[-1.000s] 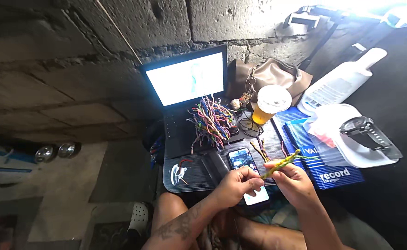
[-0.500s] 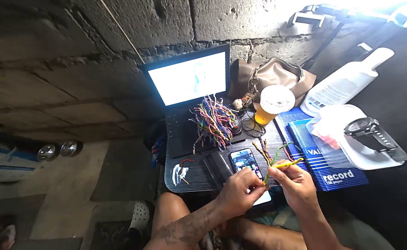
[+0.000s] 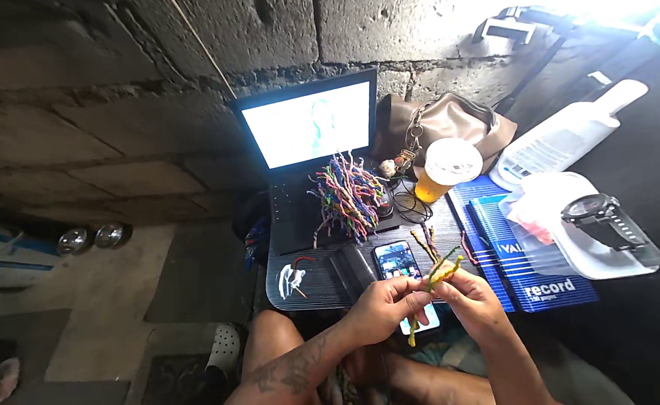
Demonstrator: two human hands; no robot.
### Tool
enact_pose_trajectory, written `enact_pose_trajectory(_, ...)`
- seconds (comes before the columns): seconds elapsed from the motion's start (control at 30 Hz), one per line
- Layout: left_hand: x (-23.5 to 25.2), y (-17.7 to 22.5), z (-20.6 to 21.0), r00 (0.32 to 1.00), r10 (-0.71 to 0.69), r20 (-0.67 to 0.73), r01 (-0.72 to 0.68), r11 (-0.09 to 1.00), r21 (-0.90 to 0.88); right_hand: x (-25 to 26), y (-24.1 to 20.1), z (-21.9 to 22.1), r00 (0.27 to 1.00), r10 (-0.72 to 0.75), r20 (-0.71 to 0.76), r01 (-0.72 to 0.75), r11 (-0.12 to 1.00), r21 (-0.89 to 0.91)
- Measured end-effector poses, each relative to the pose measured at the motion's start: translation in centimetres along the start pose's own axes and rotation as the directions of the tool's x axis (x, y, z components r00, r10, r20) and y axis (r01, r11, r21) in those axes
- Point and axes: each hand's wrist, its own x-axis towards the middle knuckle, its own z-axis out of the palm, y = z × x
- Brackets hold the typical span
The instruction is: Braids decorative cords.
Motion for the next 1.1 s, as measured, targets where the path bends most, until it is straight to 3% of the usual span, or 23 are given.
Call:
enact_pose_trajectory(0.23,-0.1,-1.2,-0.5,0.931,0.011,0.365,0.158,0.890,-0.427,0.0,0.1,-0.2,0.980,-0.022,0.200,-0.050,0.936,0.348)
enact_pose_trajectory(0.37,0.1,-1.5,-0.3,0.951,0.008,0.308,0.141,0.877,-0.459,0.1,-0.1,0.0,0.986,-0.100,0.136,0.070,0.976,0.208)
enact_pose_trajectory(0.43,0.2,-1.5,-0.1,0.983,0.018,0.181,0.053,0.922,-0.384,0.0,-0.3,0.4,0.990,-0.133,0.041,0.130,0.989,0.067)
enact_pose_trajectory(0.5,0.1,-1.5,0.2,0.995,0.103,0.009,-0.100,0.986,-0.136,-0.2,-0.3,0.9,0.985,-0.157,-0.072,0.149,0.984,-0.103)
enact_pose_trajectory(0.57,0.0,-1.5,0.5,0.955,0.270,-0.126,-0.234,0.940,0.247,-0.3,-0.2,1.6,0.969,-0.164,-0.188,0.116,0.964,-0.241)
enact_pose_trajectory(0.63,0.1,-1.3,0.7,0.938,0.301,-0.171,-0.224,0.905,0.362,-0.3,-0.2,1.9,0.962,-0.124,-0.242,0.057,0.962,-0.268)
enact_pose_trajectory(0.7,0.0,-0.8,0.5,0.979,0.146,-0.145,-0.119,0.977,0.176,-0.2,-0.6,1.4,0.981,-0.008,-0.192,-0.028,0.982,-0.187)
enact_pose_trajectory(0.77,0.1,-0.1,0.0,0.999,-0.019,-0.040,0.016,0.998,-0.057,0.0,-1.0,0.4,0.990,0.136,-0.026,-0.137,0.991,-0.012)
enact_pose_trajectory(0.9,0.2,-0.3,-0.5,0.974,-0.154,0.166,0.200,0.926,-0.319,0.2,0.3,-0.7,0.974,0.079,0.210,-0.131,0.960,0.246)
enact_pose_trajectory(1.0,0.2,-0.5,-0.5,0.939,-0.210,0.273,0.311,0.859,-0.407,0.3,0.5,-0.5,0.983,0.007,0.183,-0.058,0.961,0.271)
enact_pose_trajectory(1.1,0.4,-0.9,-0.3,0.966,-0.155,0.206,0.228,0.886,-0.404,0.2,0.2,0.1,0.998,-0.012,0.067,-0.001,0.983,0.184)
